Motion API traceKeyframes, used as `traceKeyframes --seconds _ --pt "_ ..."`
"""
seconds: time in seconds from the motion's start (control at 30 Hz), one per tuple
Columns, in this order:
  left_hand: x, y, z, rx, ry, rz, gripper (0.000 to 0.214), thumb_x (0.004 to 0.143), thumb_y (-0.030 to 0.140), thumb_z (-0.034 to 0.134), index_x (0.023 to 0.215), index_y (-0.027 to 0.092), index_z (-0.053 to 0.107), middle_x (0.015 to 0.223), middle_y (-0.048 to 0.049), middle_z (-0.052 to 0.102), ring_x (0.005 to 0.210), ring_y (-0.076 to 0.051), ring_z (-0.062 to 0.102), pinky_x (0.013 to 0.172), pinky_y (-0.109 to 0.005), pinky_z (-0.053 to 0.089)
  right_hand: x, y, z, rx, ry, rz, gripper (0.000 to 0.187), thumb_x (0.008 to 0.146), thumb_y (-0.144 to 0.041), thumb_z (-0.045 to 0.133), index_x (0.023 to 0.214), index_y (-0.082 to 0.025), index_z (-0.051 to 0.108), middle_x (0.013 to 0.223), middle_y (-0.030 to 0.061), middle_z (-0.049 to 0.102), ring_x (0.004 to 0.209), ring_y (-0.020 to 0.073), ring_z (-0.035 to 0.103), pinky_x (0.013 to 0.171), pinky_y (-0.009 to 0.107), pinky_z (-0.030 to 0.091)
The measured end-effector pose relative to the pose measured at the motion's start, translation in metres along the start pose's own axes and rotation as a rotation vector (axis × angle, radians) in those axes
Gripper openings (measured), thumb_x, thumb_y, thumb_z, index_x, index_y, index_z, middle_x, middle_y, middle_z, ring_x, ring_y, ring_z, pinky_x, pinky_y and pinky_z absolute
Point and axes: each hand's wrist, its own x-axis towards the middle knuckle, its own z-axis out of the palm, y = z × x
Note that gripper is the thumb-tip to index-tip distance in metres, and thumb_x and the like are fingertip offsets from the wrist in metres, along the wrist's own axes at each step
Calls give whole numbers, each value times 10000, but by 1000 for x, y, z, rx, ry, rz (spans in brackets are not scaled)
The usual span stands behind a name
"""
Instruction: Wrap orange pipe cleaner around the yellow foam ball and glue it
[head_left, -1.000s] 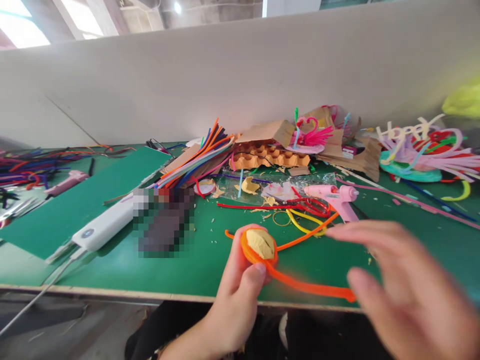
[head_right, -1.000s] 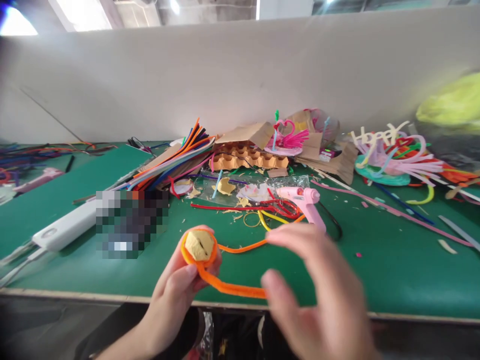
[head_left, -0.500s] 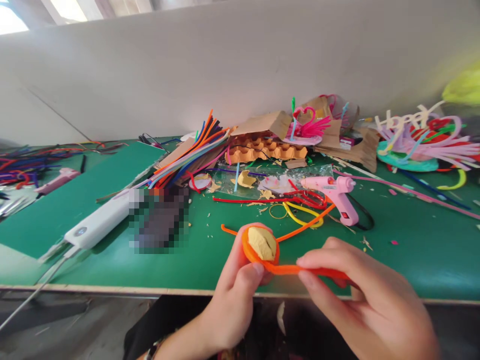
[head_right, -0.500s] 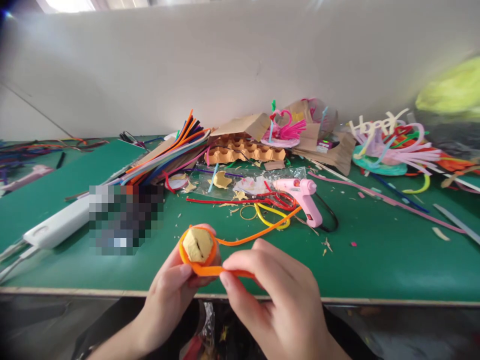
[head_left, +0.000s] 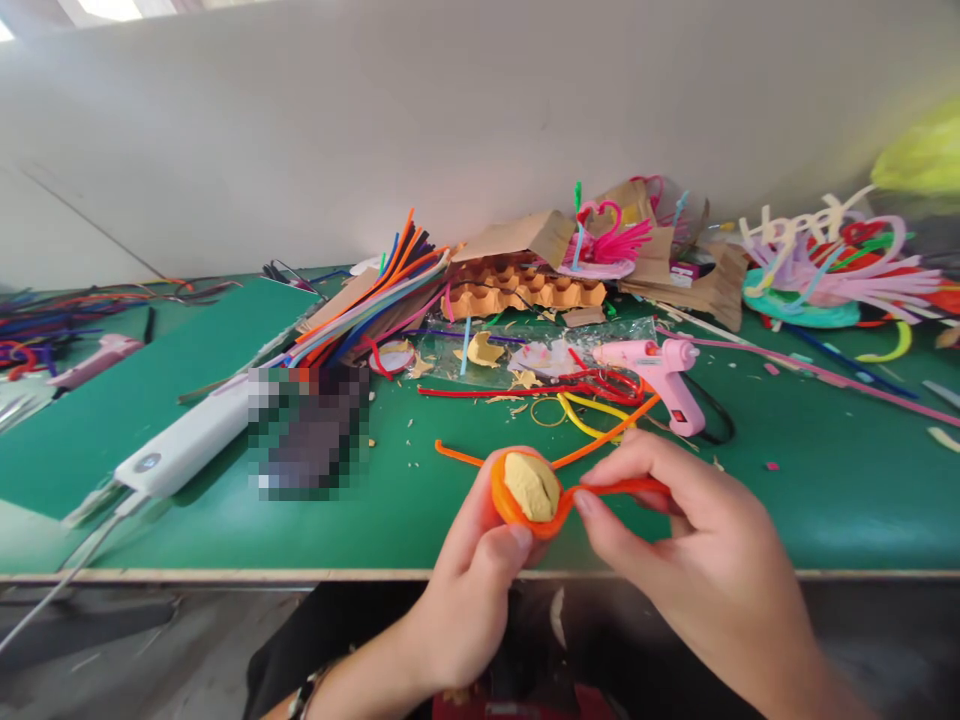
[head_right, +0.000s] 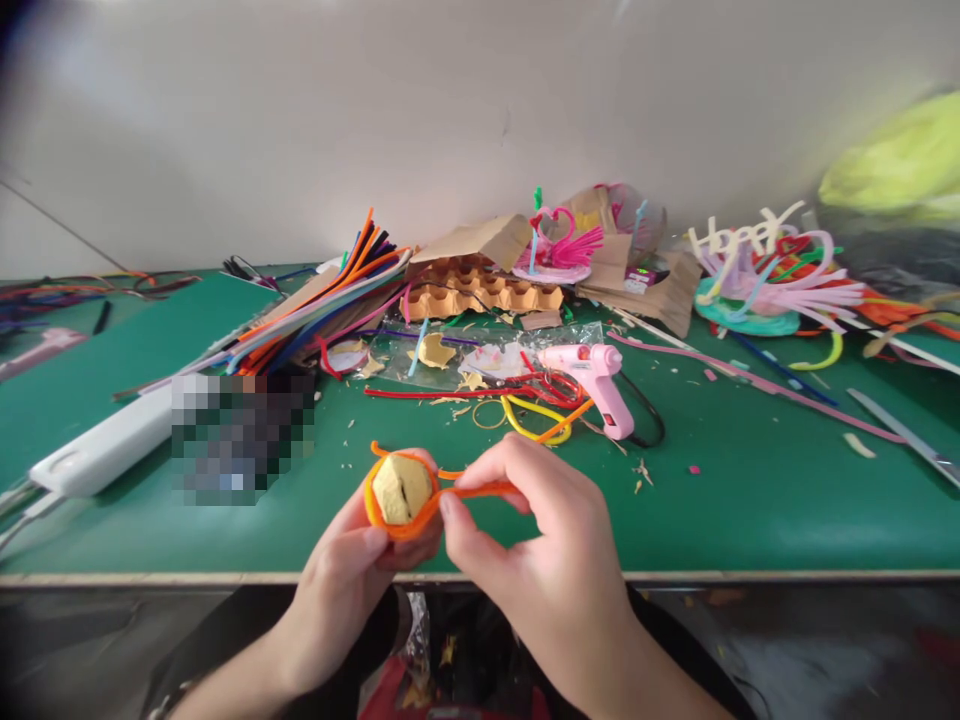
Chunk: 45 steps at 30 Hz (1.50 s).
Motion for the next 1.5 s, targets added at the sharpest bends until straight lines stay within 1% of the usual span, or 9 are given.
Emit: traceKeyframes --seconds 0.23,0.4,0.63,0.8,0.93,1.13,1.3,1.4,1.5 --pt "5 4 0 70 -132 -10 421 716 411 639 1066 189 570 700 36 443 684 -118 402 653 -244 381 -1 4 -1 21 -79 77 104 737 -164 595 644 -205 573 581 -61 610 533 56 574 488 129 435" --pt "7 13 -3 125 -283 -52 190 758 331 544 858 169 540 616 58 369 554 -85 271 524 -211 276 -3 5 -3 124 -126 153 107 746 -167 623 672 -223 570 608 -83 596 551 35 566 506 92 435" --pt "13 26 4 0 -488 -174 126 651 283 481 698 182 421 505 80 277 447 -65 161 427 -227 105 2 11 -12 279 -240 172 78 782 -214 641 735 -244 586 684 -74 629 605 33 584 557 74 454" --pt "12 27 2 9 -486 -248 174 616 270 502 742 177 427 580 71 309 453 -52 204 443 -236 105 2 13 -15 220 -236 133 90 777 -222 642 701 -237 597 638 -53 571 571 63 524 515 135 427" --pt "10 24 -1 33 -497 -290 223 625 301 520 788 167 448 607 63 330 462 -48 220 451 -253 103 2 11 -16 167 -285 137 116 762 -179 621 661 -218 578 619 -36 548 566 93 512 500 193 404" --pt "11 26 -5 17 -525 -324 246 631 302 519 828 170 454 607 58 340 464 -54 224 441 -243 99 2 9 -16 157 -322 151 130 762 -166 610 648 -213 569 616 -37 533 560 91 510 483 187 403" --pt "10 32 -3 113 -554 -252 262 624 335 597 776 178 452 609 60 346 494 -56 227 440 -227 133 0 8 -14 127 -313 115 140 765 -160 603 645 -211 554 601 -50 527 550 82 509 499 188 413" --pt "8 35 0 255 -543 -218 289 588 266 654 766 186 442 591 76 369 495 -47 239 438 -215 174 -2 7 -13 122 -296 59 155 767 -149 602 645 -207 526 601 -54 514 548 77 502 509 186 421" --pt "10 39 2 329 -601 -204 222 595 174 618 715 192 431 555 83 365 477 -44 259 427 -206 205 -3 8 -14 88 -283 -19 143 764 -123 605 695 -220 524 644 -49 539 581 84 520 528 185 429"
